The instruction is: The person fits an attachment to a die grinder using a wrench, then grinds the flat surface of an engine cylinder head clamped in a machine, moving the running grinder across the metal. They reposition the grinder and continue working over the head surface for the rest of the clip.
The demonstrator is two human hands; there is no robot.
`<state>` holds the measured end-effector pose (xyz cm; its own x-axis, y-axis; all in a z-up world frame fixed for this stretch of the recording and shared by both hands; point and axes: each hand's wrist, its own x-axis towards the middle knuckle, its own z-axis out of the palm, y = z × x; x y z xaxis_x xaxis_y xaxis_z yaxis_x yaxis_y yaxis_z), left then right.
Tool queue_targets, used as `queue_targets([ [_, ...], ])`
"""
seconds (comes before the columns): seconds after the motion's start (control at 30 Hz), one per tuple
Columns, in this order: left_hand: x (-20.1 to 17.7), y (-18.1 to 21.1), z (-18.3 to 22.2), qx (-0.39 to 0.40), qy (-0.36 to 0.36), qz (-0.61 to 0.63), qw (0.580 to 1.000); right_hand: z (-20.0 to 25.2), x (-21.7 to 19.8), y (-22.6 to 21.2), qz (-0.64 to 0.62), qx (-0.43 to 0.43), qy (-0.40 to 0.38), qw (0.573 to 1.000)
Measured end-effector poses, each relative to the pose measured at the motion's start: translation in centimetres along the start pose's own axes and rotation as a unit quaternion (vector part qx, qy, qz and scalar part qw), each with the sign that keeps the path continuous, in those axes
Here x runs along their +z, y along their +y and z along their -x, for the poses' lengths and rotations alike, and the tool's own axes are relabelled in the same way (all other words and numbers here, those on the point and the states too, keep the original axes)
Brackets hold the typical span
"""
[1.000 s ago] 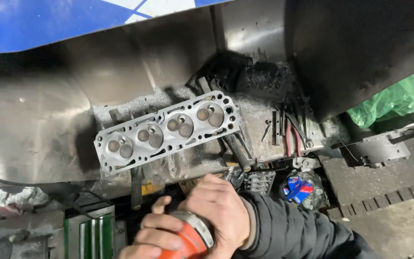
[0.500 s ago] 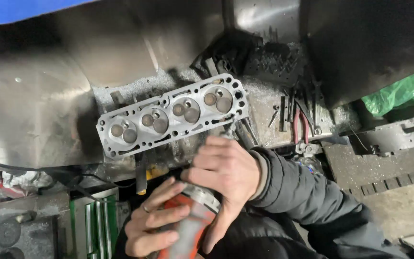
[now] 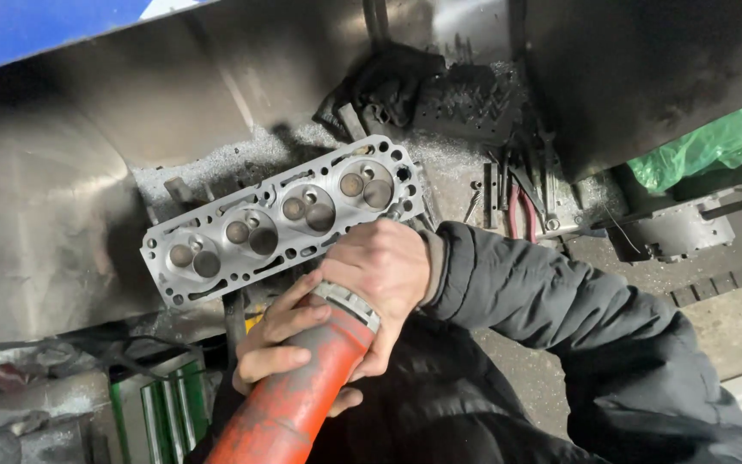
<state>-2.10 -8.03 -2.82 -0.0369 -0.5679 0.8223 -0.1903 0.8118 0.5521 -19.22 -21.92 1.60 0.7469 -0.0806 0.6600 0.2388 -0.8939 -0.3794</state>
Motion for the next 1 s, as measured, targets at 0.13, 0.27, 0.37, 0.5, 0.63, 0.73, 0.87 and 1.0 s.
queue_targets([
  [0.13, -0.3, -1.5, -1.5, 0.032, -0.023, -0.004, 0.999, 0.6, -0.2, 2.1, 0.022, -0.012, 0.004, 1.000],
  [0.27, -2.0, -1.1, -3.6, -0.015, -0.103, -0.046, 0.994, 1.0, 0.9, 2.8, 0.029, -0.010, 0.049, 0.998],
  [0.37, -2.4, -1.2, -4.0, -0.031, -0.132, -0.029, 0.990, 1.4, 1.6, 3.4, 0.039, 0.000, 0.074, 0.996],
  [0.5, -2.5, -0.8, -3.5, -0.072, -0.133, -0.047, 0.987, 1.9, 2.3, 3.7, 0.038, 0.007, 0.070, 0.997],
  [0.63, -2.6, -1.0, -4.0, -0.059, -0.151, -0.033, 0.986, 2.5, 2.5, 4.1, 0.031, 0.000, 0.062, 0.998],
  [0.73, -2.4, -1.0, -3.9, -0.062, -0.176, -0.038, 0.982, 2.8, 2.3, 3.9, 0.049, -0.007, 0.071, 0.996],
  [0.87, -2.1, -1.0, -3.6, -0.057, -0.163, -0.028, 0.985, 2.8, 2.1, 3.6, 0.040, 0.002, 0.064, 0.997],
  [1.0, -1.5, -0.4, -3.7, -0.069, -0.155, -0.036, 0.985, 2.7, 1.8, 3.4, 0.016, -0.003, 0.059, 0.998],
])
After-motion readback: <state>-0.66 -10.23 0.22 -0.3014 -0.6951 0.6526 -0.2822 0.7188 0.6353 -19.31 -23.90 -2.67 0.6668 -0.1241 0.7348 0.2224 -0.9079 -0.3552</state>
